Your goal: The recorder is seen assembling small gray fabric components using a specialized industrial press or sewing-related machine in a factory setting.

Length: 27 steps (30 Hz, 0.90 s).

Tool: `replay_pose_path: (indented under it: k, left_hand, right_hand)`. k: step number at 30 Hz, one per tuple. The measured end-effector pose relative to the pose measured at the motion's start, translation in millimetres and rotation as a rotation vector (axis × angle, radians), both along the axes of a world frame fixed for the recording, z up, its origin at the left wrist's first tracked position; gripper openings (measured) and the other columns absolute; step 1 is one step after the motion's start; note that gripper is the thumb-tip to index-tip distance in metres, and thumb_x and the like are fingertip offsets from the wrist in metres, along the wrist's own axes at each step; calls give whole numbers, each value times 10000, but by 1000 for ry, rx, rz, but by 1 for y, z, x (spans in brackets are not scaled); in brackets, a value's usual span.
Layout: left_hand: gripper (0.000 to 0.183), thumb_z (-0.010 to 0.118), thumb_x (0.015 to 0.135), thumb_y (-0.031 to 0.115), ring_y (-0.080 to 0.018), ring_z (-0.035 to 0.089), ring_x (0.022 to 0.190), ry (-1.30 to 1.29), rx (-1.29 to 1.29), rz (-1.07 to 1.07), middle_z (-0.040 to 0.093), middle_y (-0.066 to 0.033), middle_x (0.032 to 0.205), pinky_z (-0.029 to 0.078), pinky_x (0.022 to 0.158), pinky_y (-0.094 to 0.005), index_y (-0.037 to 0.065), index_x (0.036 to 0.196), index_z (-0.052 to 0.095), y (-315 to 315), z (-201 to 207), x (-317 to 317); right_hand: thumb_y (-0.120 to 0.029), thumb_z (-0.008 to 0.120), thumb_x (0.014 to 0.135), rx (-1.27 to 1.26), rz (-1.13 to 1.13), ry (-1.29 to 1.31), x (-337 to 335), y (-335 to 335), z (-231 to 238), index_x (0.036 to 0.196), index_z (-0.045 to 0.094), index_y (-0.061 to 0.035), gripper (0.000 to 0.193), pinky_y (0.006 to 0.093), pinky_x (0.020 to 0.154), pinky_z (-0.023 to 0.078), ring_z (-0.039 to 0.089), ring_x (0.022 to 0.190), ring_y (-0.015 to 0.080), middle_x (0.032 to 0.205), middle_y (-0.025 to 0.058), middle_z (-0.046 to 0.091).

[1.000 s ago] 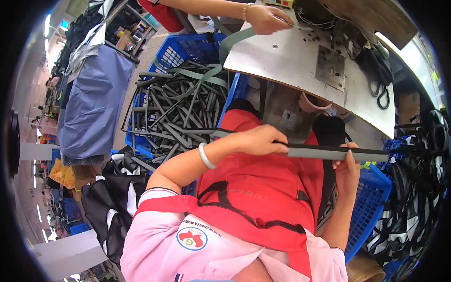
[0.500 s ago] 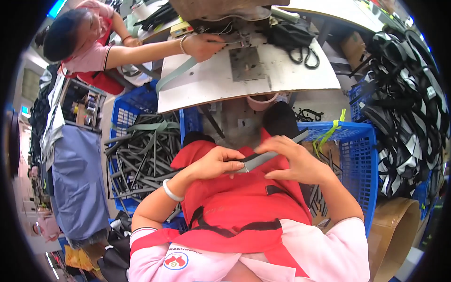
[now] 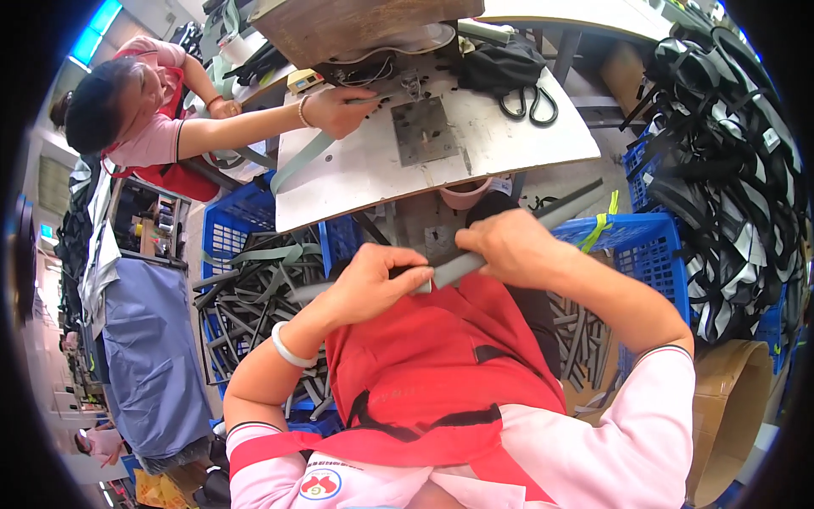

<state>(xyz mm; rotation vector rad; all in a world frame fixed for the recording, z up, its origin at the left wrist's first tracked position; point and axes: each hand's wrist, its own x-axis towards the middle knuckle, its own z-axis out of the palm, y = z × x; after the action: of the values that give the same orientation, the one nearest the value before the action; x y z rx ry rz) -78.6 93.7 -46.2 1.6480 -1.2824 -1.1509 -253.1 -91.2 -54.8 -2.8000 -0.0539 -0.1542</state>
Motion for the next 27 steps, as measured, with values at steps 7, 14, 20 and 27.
replay_pose_path:
  k: [7,14,20,27]
  left_hand:
    - [205,646,917,207,-52,504,589,133,28,213,604,22,672,407,517,-246,17,956,711,-41,25,26]
    - [244,673,896,183,-57,524,636,-211,-298,296,629,-15,701,419,571,-232,-46,975,700,-81,31,52]
    - [252,696,893,196,-41,500,553,-125,-271,347,633,-23,678,365,478,-207,-37,987,715,-107,28,67]
    - [268,679,896,184,-81,563,661,-88,-229,375,626,-28,702,434,583,-238,-71,976,699,-122,27,76]
  right_hand:
    - [-179,774,684,-162,-165,-91,24,-49,26,976,615,-82,347,419,718,497,649,843,322,839,99,647]
    - [-138,716,681,-167,-248,-277,60,-83,34,871,572,-57,252,452,704,490,615,823,364,819,126,616]
    - [-175,724,703,-196,-298,-255,76,-103,35,948,604,-53,299,443,740,505,634,874,357,875,123,652]
    - [-163,706,715,-190,-321,-272,87,-115,30,958,623,-52,280,440,746,506,631,872,362,896,130,659]
